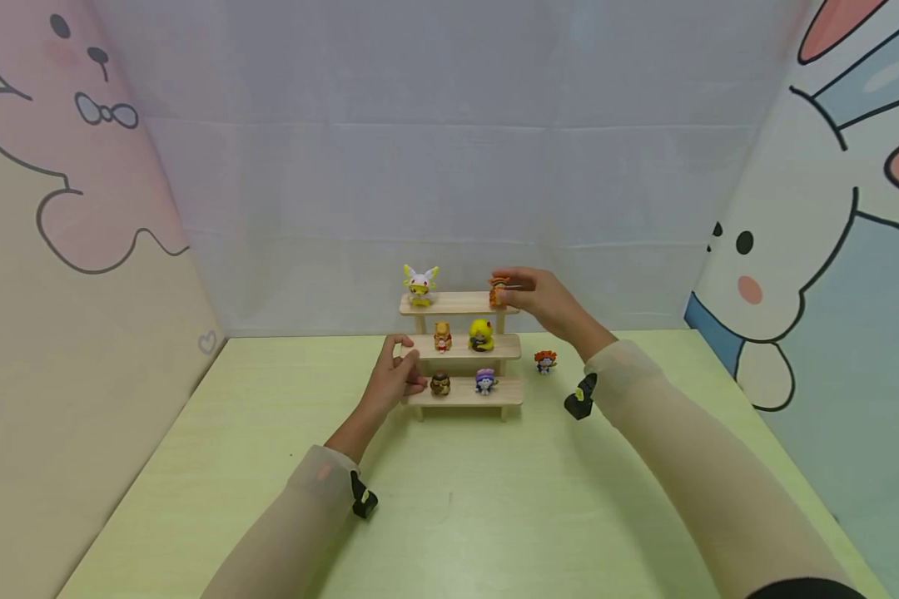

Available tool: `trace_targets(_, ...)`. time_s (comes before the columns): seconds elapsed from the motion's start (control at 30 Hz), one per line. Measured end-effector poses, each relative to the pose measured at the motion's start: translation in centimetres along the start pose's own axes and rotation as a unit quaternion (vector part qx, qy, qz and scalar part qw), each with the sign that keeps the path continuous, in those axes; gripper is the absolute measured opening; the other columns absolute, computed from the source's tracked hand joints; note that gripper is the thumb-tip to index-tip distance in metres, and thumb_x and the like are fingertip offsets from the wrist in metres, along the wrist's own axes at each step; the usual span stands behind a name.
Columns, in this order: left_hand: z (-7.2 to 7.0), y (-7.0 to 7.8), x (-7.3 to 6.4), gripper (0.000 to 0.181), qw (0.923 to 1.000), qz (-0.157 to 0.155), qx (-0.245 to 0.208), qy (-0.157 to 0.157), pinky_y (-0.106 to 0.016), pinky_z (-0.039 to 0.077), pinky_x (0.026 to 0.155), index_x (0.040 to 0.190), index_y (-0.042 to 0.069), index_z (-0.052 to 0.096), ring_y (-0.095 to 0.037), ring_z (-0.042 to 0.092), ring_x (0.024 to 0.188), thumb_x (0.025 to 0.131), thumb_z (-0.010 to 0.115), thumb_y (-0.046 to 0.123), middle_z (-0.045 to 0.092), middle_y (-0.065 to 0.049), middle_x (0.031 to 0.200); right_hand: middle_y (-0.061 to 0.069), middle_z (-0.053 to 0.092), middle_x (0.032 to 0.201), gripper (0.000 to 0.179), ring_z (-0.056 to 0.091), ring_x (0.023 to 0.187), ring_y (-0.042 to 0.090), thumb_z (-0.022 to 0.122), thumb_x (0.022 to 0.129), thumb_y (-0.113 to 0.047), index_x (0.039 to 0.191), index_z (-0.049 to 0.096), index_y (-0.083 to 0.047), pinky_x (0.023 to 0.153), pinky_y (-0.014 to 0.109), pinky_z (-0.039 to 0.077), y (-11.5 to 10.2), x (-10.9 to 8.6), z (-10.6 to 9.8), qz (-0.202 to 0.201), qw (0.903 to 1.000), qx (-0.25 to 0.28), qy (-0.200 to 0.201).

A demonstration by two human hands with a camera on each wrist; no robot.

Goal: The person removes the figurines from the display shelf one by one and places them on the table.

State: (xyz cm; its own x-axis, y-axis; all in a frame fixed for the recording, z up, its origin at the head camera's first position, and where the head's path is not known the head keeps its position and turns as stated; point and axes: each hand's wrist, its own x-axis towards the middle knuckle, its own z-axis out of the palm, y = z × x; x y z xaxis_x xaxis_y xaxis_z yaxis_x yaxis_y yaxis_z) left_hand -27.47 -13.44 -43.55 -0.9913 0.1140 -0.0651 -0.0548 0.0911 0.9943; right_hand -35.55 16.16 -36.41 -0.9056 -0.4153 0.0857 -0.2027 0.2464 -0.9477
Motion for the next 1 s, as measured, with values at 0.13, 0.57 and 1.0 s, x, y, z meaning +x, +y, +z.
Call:
trace_targets(0.13, 0.0, 0.0, 0.0, 0.026, 1.0, -0.001, -0.003, 0.001, -0.048, 0.064, 0.077, 0.133, 0.006, 0.04, -0.028, 0.071, 0.076, 0.111, 0.049, 0.016, 0.063, -0.02, 0.088, 0.017, 0.054, 0.15, 0.05, 0.056, 0.132, 0.031, 0.065, 0.104, -0.022, 0.151, 0.051, -0.014, 0.118, 0.052, 0.039, 0.2, -0.3, -0.6, 0.003, 1.0, -0.006, 0.004)
trace_targets(0.57, 0.0, -0.2, 0.2, 0.028, 1.0, 0.001, -0.01, -0.002, -0.045, 0.064, 0.075, 0.134, 0.005, 0.039, -0.024, 0.07, 0.073, 0.111, 0.049, 0.016, 0.061, -0.014, 0.082, 0.012, 0.054, 0.15, 0.051, 0.054, 0.134, 0.031, 0.065, 0.104, -0.023, 0.152, 0.05, -0.016, 0.12, 0.053, 0.037, 1.2, -2.0, -3.0, 0.015, 0.9996, -0.008, 0.023)
trace_targets(1.0, 0.1, 0.0, -0.1, 0.025, 0.9999, 0.0, -0.01, 0.001, -0.043, 0.064, 0.073, 0.132, 0.007, 0.04, -0.025, 0.07, 0.073, 0.111, 0.049, 0.016, 0.061, -0.016, 0.083, 0.016, 0.055, 0.146, 0.055, 0.052, 0.134, 0.033, 0.063, 0.106, -0.027, 0.156, 0.045, -0.013, 0.118, 0.054, 0.038, 2.6, -4.5, -5.1, 0.038, 0.9975, -0.044, 0.039)
